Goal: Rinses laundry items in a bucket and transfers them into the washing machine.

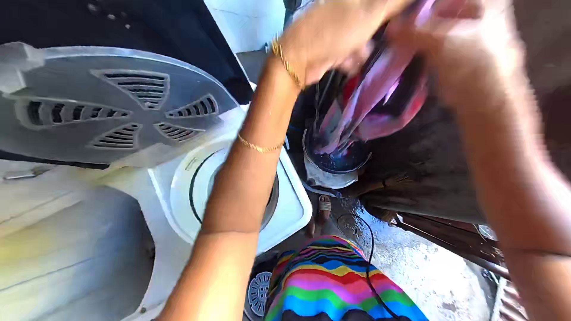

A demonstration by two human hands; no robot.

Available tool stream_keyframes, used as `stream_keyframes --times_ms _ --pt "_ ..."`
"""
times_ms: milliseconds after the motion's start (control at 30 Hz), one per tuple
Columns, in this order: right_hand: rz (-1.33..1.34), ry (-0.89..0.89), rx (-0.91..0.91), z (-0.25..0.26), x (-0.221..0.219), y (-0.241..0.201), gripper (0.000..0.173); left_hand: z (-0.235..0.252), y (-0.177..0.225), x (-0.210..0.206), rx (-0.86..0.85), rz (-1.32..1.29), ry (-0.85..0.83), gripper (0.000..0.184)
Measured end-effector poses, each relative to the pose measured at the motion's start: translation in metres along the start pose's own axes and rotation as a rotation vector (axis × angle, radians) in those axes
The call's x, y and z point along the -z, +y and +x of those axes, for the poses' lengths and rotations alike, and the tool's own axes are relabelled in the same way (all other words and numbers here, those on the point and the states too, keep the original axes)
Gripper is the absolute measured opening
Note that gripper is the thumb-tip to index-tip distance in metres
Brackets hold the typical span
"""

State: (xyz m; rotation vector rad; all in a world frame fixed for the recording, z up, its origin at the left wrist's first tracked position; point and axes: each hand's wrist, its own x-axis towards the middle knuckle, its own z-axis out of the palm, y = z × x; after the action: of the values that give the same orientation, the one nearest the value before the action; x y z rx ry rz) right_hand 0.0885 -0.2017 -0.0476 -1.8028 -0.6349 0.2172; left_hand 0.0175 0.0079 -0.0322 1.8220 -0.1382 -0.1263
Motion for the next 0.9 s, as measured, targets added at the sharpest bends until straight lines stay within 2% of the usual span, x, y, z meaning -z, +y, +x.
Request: stream_keyframes --times_ms 33,67,133,200,233,267,300,367,400,467,567,633,667,733,800,833,900 --pt "0.043 -0.102 -0.053 -0.004 -0.030 0.048 0.027 0.008 -0.038 0.000 0.131 0.166 -0.085 0.039" --pt "0.021 -0.158 -0.151 -0.011 -0.060 0.103 0.027 0.014 -0.083 -0.003 0.242 0.313 -0.129 0.046" --pt "-0.148 -0.282 -0.391 -0.032 -0.120 0.217 0.029 0.018 -0.169 -0.011 0.472 0.516 -0.226 0.050" --pt "-0.338 -0.366 -0.549 -0.058 -0.179 0.334 0.040 0.015 -0.234 -0.025 0.644 0.582 -0.287 0.053" --pt "-0.407 -0.423 -0.618 -0.064 -0.199 0.378 0.047 0.011 -0.253 -0.033 0.688 0.599 -0.302 0.054" --pt "-0.447 -0.500 -0.707 -0.066 -0.213 0.404 0.053 0.006 -0.263 -0.040 0.720 0.603 -0.310 0.053" --pt "-0.455 -0.538 -0.788 -0.068 -0.225 0.422 0.057 0.003 -0.266 -0.045 0.770 0.603 -0.344 0.052" --pt "-0.446 -0.531 -0.849 -0.066 -0.247 0.450 0.054 0.000 -0.270 -0.049 0.877 0.637 -0.434 0.051" --pt "-0.443 -0.559 -0.850 -0.062 -0.252 0.457 0.051 0.001 -0.275 -0.050 0.921 0.700 -0.488 0.051" --pt "-0.441 -0.744 -0.926 -0.053 -0.251 0.450 0.050 0.005 -0.276 -0.052 0.986 0.744 -0.511 0.052" --pt "-0.405 -0.665 -0.987 -0.055 -0.266 0.471 0.052 0.008 -0.277 -0.049 0.985 0.755 -0.394 0.051" --pt "-0.445 -0.764 -0.997 -0.044 -0.272 0.465 0.052 0.005 -0.278 -0.047 1.019 0.796 -0.375 0.049" --pt "-0.462 -0.808 -0.966 -0.040 -0.273 0.461 0.053 0.003 -0.276 -0.048 1.043 0.807 -0.374 0.047" --pt "-0.421 -0.674 -0.845 -0.032 -0.264 0.448 0.047 0.005 -0.272 -0.049 1.077 0.807 -0.357 0.047" --pt "-0.371 -0.566 -0.746 -0.016 -0.238 0.396 0.038 0.005 -0.274 -0.050 1.087 0.810 -0.332 0.055" --pt "-0.381 -0.560 -0.702 -0.007 -0.218 0.354 0.035 0.005 -0.277 -0.052 1.095 0.808 -0.313 0.067" --pt "-0.414 -0.546 -0.547 0.009 -0.177 0.257 0.029 0.003 -0.280 -0.056 1.077 0.801 -0.240 0.104"
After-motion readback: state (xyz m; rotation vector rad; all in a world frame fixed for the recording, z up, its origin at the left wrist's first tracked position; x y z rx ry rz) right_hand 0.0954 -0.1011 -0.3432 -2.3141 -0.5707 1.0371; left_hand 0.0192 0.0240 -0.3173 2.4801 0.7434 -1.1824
